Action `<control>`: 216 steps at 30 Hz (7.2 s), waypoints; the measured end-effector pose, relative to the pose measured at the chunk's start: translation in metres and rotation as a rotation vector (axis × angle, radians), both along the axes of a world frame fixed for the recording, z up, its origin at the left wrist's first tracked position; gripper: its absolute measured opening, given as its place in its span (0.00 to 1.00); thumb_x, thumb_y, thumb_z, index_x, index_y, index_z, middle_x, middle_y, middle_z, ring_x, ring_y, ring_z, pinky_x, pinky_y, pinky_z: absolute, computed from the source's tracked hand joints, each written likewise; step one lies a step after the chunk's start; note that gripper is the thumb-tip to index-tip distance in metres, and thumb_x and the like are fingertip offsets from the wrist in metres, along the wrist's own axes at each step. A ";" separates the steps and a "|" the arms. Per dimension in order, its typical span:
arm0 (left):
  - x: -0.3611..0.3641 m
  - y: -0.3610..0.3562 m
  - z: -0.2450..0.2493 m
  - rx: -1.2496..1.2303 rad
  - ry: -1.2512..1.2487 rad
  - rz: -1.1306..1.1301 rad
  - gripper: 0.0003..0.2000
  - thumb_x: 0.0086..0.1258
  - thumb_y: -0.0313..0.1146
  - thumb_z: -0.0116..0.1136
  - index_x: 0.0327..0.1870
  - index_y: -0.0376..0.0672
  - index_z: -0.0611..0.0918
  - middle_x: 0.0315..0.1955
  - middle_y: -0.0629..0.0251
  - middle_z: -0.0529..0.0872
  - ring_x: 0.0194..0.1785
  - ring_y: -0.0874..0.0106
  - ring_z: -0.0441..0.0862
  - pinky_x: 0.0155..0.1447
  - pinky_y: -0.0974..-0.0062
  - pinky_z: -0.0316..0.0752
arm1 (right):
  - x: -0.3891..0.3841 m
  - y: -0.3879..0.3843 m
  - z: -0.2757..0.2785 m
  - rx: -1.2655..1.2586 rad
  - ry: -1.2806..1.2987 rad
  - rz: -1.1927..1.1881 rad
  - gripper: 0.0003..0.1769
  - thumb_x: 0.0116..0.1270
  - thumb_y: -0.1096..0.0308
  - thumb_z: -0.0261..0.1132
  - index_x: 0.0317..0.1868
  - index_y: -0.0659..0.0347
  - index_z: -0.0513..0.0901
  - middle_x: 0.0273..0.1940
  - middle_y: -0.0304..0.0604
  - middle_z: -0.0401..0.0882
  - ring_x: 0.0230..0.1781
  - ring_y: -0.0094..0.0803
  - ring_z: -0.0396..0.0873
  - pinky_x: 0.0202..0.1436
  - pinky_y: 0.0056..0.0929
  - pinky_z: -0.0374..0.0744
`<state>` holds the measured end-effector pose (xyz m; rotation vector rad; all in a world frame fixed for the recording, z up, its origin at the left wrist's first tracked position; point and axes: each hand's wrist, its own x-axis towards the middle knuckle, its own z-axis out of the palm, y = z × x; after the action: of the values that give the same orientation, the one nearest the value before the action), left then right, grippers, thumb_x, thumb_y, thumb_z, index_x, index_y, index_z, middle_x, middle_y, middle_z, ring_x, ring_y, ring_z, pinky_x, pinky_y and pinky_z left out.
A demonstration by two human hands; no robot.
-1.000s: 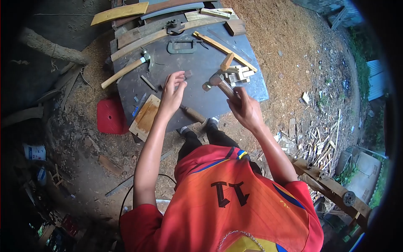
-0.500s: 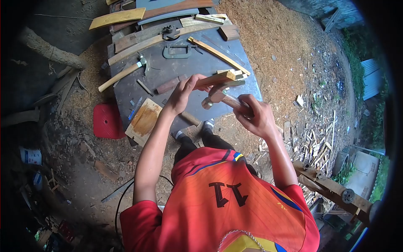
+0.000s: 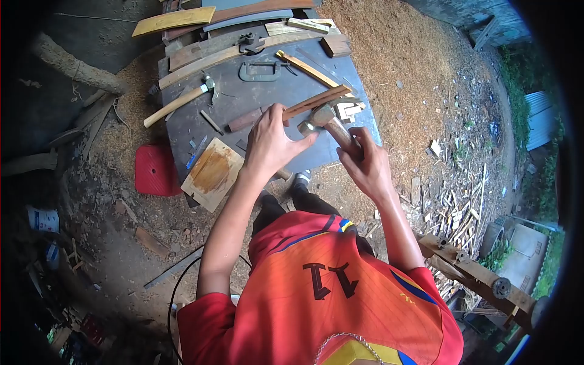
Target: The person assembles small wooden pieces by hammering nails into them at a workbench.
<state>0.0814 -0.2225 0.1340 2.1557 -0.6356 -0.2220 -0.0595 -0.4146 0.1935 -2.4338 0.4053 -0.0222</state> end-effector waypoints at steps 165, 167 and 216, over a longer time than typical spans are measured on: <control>0.118 0.094 -0.082 -0.665 0.469 0.477 0.26 0.81 0.56 0.47 0.23 0.46 0.73 0.15 0.69 0.71 0.13 0.76 0.68 0.17 0.77 0.62 | 0.024 -0.018 0.006 1.069 0.388 -0.210 0.31 0.84 0.32 0.46 0.51 0.53 0.74 0.25 0.25 0.58 0.18 0.15 0.53 0.21 0.20 0.56; 0.108 0.082 -0.091 -0.721 0.569 0.388 0.29 0.81 0.61 0.41 0.23 0.47 0.70 0.14 0.70 0.69 0.13 0.77 0.65 0.17 0.78 0.60 | 0.029 -0.028 -0.003 1.068 0.361 -0.191 0.31 0.83 0.32 0.47 0.50 0.53 0.75 0.26 0.25 0.59 0.20 0.15 0.54 0.24 0.19 0.57; -0.259 0.105 -0.257 -0.994 0.880 1.309 0.15 0.75 0.43 0.62 0.29 0.51 0.71 0.19 0.80 0.61 0.21 0.83 0.57 0.27 0.76 0.53 | -0.072 0.027 -0.255 0.217 -0.114 0.672 0.09 0.68 0.73 0.75 0.46 0.64 0.87 0.36 0.45 0.84 0.30 0.32 0.83 0.35 0.30 0.81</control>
<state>-0.1780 -0.1176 -0.1232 0.9570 0.9951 -0.0653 -0.1313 -0.3876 -0.0617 -2.2241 -0.4476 0.1640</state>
